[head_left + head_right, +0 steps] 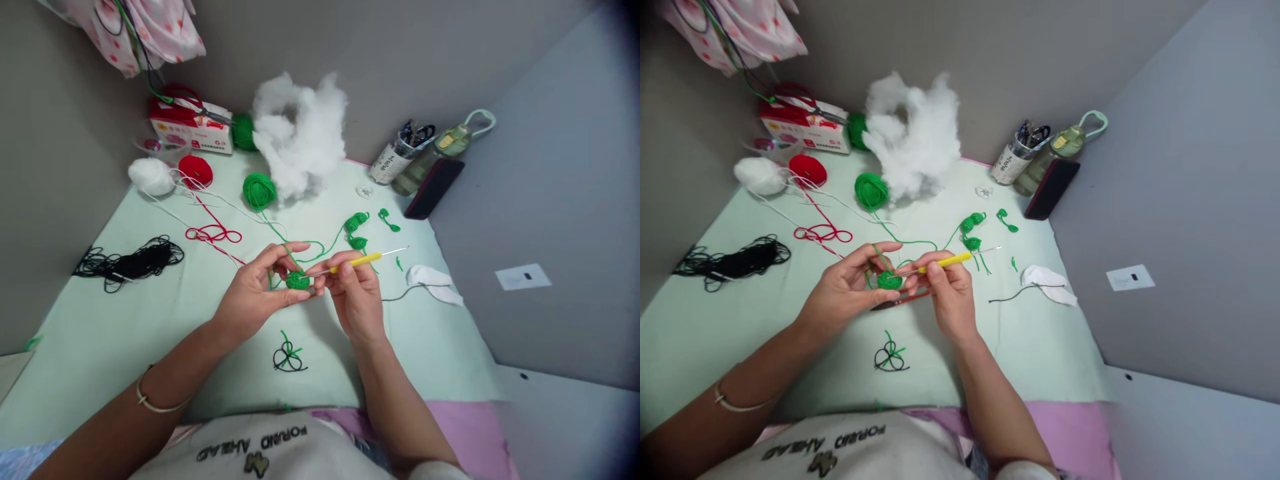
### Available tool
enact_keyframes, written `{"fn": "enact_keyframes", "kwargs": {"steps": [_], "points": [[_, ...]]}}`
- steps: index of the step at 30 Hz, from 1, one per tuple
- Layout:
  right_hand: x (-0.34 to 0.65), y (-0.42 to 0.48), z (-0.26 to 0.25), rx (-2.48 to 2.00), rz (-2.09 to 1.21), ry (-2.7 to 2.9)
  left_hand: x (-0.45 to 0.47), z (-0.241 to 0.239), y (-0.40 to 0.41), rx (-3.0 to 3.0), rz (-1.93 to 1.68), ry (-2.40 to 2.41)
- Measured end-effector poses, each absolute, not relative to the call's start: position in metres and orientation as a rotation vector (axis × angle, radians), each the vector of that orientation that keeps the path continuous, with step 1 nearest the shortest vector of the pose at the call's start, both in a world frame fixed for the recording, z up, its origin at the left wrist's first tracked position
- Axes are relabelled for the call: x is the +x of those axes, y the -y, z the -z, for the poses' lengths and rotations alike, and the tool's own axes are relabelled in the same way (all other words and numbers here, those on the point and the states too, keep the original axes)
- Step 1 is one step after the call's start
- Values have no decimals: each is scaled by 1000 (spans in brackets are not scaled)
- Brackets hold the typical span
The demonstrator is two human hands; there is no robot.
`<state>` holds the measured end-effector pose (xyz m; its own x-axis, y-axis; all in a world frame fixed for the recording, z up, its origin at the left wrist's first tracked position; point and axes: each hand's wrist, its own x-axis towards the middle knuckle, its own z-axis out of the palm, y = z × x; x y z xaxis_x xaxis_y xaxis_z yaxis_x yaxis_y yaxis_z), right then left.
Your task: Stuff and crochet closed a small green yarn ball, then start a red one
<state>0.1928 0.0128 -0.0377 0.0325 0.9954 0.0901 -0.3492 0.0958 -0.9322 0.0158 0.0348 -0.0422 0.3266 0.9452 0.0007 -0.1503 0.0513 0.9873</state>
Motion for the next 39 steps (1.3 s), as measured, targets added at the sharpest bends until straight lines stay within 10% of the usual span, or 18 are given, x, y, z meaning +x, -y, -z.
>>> {"fn": "enact_keyframes", "kwargs": {"steps": [39], "points": [[200, -9, 38, -868, -910, 1421, 14, 37, -36, 928, -911, -731]]}}
